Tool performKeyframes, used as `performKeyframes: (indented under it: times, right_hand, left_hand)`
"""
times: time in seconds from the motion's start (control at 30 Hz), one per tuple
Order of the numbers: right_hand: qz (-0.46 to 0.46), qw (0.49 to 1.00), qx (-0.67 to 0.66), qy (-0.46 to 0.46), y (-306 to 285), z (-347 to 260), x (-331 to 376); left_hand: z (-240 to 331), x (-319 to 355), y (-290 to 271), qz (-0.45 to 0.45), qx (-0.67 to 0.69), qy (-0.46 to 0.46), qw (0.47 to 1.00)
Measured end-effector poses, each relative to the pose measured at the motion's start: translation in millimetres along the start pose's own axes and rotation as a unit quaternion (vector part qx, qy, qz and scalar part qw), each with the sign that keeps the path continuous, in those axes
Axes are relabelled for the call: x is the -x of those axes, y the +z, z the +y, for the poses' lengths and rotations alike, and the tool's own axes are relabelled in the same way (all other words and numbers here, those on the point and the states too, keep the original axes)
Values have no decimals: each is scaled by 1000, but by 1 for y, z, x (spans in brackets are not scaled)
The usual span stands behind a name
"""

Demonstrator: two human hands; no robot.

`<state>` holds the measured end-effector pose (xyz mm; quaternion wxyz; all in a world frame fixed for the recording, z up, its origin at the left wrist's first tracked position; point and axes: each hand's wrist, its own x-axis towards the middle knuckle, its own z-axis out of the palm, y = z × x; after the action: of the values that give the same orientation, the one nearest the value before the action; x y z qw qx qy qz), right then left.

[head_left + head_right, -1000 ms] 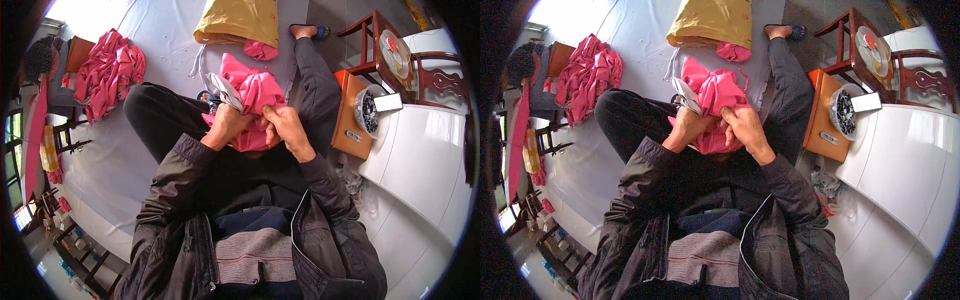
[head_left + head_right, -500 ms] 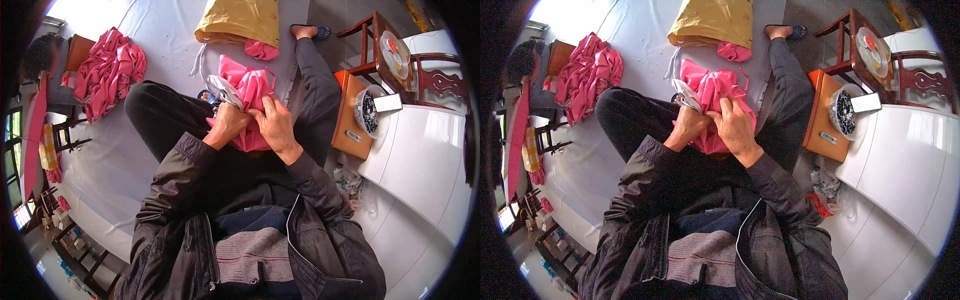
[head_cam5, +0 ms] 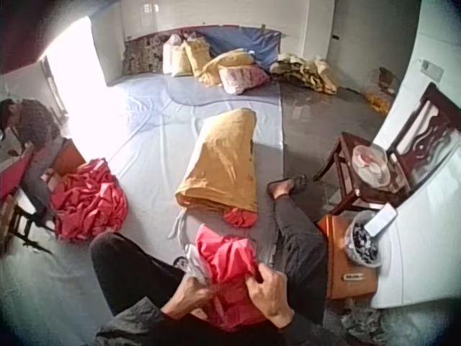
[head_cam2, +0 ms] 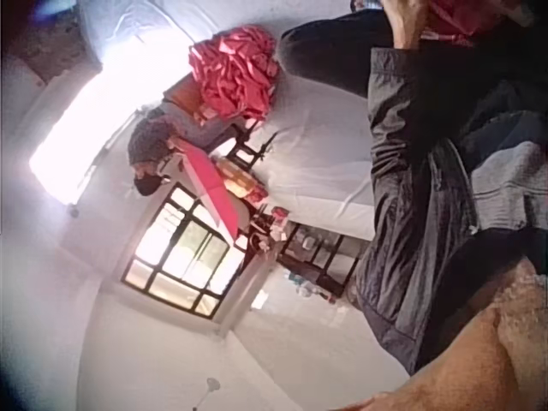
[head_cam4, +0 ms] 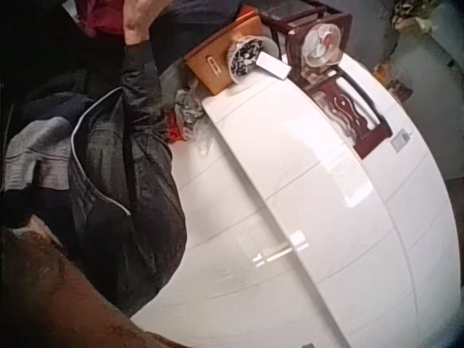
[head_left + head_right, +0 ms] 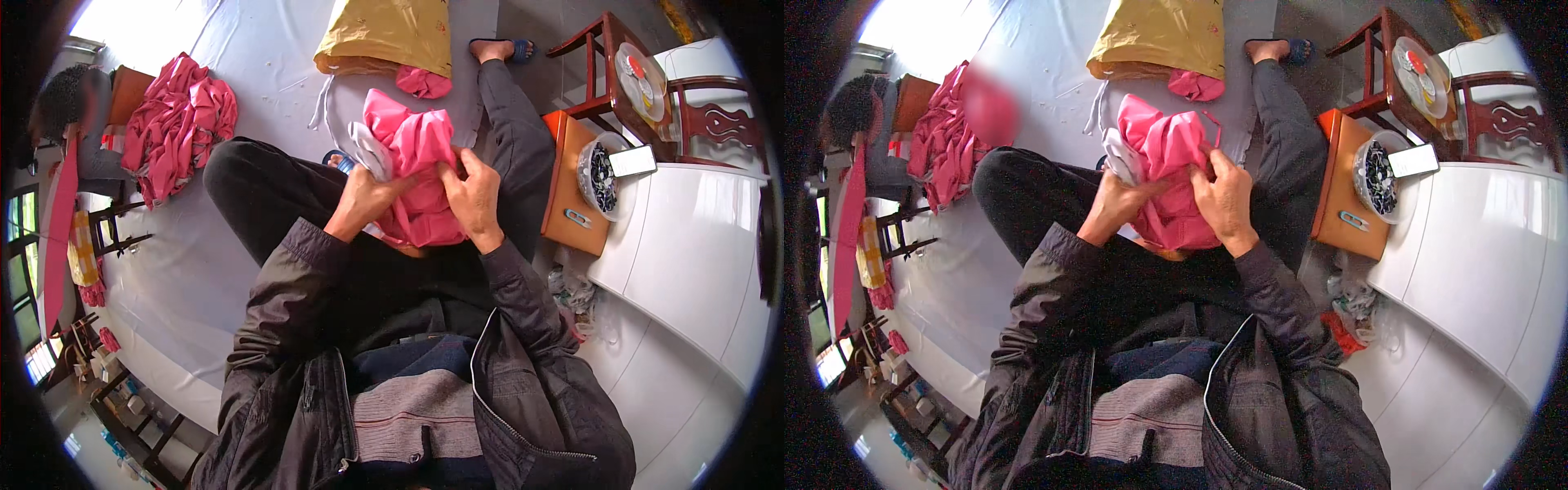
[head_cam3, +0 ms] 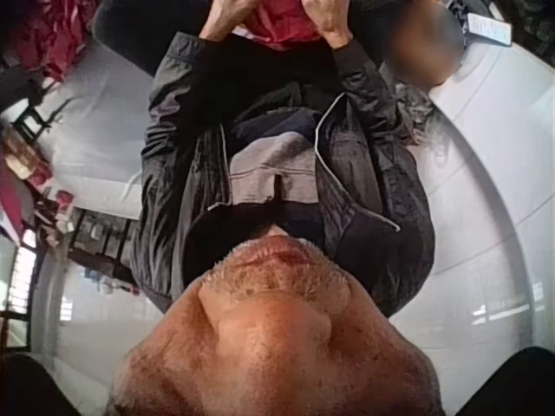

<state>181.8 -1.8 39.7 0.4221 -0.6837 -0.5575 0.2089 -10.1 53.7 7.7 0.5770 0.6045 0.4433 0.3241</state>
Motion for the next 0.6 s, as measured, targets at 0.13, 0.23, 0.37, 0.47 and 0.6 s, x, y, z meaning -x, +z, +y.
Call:
performKeyframes:
  times: [0.13, 0.23, 0.37, 0.47, 0.6]
  right_hand:
    - [-36, 993, 32, 108, -15, 11, -6]
    - [54, 995, -32, 72, -22, 21, -8]
    - [81, 991, -64, 85, -45, 34, -15]
    - [98, 987, -94, 87, -55, 46, -18]
    - [140, 960, -210, 124, -59, 56, -18]
  left_hand:
    - [18, 2, -17, 82, 88, -93, 988]
    - [1, -3, -34, 148, 40, -140, 978]
    - [-13, -6, -42, 208, -105, -14, 973]
    - [5, -5, -40, 234, 31, -111, 965]
    - [0, -7, -51, 192, 238, -147, 941]
